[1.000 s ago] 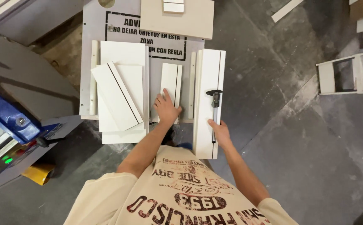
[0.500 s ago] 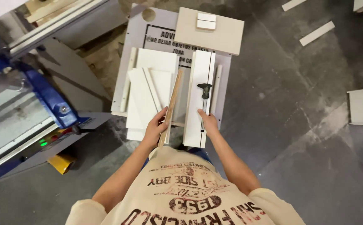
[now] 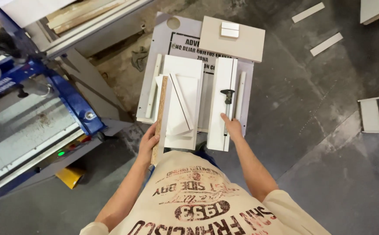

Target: Feeding wooden boards into a drilling machine for processing.

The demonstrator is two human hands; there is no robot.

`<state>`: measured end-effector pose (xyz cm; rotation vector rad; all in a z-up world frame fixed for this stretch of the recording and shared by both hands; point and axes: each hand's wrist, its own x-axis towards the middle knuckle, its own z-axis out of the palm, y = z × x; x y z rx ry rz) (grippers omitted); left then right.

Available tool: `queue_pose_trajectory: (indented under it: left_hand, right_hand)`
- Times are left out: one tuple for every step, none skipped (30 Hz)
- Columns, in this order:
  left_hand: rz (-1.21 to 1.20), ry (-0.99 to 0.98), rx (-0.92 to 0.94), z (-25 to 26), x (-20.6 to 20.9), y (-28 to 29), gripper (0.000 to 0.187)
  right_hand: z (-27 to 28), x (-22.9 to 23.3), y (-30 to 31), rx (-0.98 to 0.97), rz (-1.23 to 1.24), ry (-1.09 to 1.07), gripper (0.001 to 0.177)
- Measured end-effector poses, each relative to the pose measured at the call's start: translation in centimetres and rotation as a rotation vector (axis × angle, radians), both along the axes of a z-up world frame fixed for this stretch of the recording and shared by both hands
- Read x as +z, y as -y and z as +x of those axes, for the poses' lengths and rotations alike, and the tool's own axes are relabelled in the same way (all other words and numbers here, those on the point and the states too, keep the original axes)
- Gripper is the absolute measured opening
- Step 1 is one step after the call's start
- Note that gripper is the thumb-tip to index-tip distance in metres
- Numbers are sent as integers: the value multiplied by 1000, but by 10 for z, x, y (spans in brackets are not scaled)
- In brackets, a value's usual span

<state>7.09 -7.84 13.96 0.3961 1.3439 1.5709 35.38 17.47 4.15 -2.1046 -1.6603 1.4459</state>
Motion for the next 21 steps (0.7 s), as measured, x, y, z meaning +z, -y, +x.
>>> queue_pose_trajectory:
  left_hand:
    - [30,29,-9,-6,-2,3,74]
    - [60,59,-19,-12,-4,6,76]
    - [60,58,-23,-15,5,9,76]
    - [73,85,-39,-17,14,11,77]
    - [91,108,-54,-21,23,12,79]
    - [95,105,-58,-25,18,13,79]
    - [125,156,-62,-27,12,15,81]
    - [155,207,-66,-29,6,17,83]
    - [157,204,-59,-31,1,18,83]
    - [158,49,-89,-33,-3,18,83]
    - [167,-115,-110,-36,-7,11,83]
    - [179,-125,-95,-31,5,5,83]
    - [185,-525,-29,-21,16,8,96]
    - [181,-925,37,-10,28,11,109]
    - [176,-933,50,-2,30,12,109]
    - [206,-1093,148,5,34,13,111]
    - [233,-1257,260,11,38,13,113]
    - [225,-1271,284,19,33,13,113]
    - [228,-1417,388,27,28,18,109]
    - [227,-1564,491,35,22,24,106]
    - [190,-1580,523,37,19,31,106]
  right_hand:
    - [-1,-2,-3,60,59,114,101]
    - [-2,-5,-7,120,118,229,99]
    - [-5,4,-3,116,118,229,99]
    - [-8,13,0,118,125,231,102]
    - [-13,22,1,119,135,229,105]
    - [-8,13,1,115,140,227,105]
    - [-5,5,-2,114,149,240,109]
    - [-2,-4,-5,113,158,253,113]
    - [-8,7,3,119,160,250,113]
    - [-14,18,11,43,384,165,93]
    - [-23,30,9,-31,616,68,74]
    - [-41,52,15,-20,630,55,74]
    - [-54,71,31,-7,533,-198,56]
    - [-66,90,46,7,428,-447,39]
    - [-79,104,71,19,426,-457,39]
    - [-92,119,95,187,245,-856,48]
    - [-106,135,117,370,40,-1249,57]
    - [-108,132,124,395,32,-1260,57]
    - [-111,127,134,502,91,-1115,46]
    - [-113,123,144,605,154,-970,36]
    - [-118,133,148,645,130,-984,36]
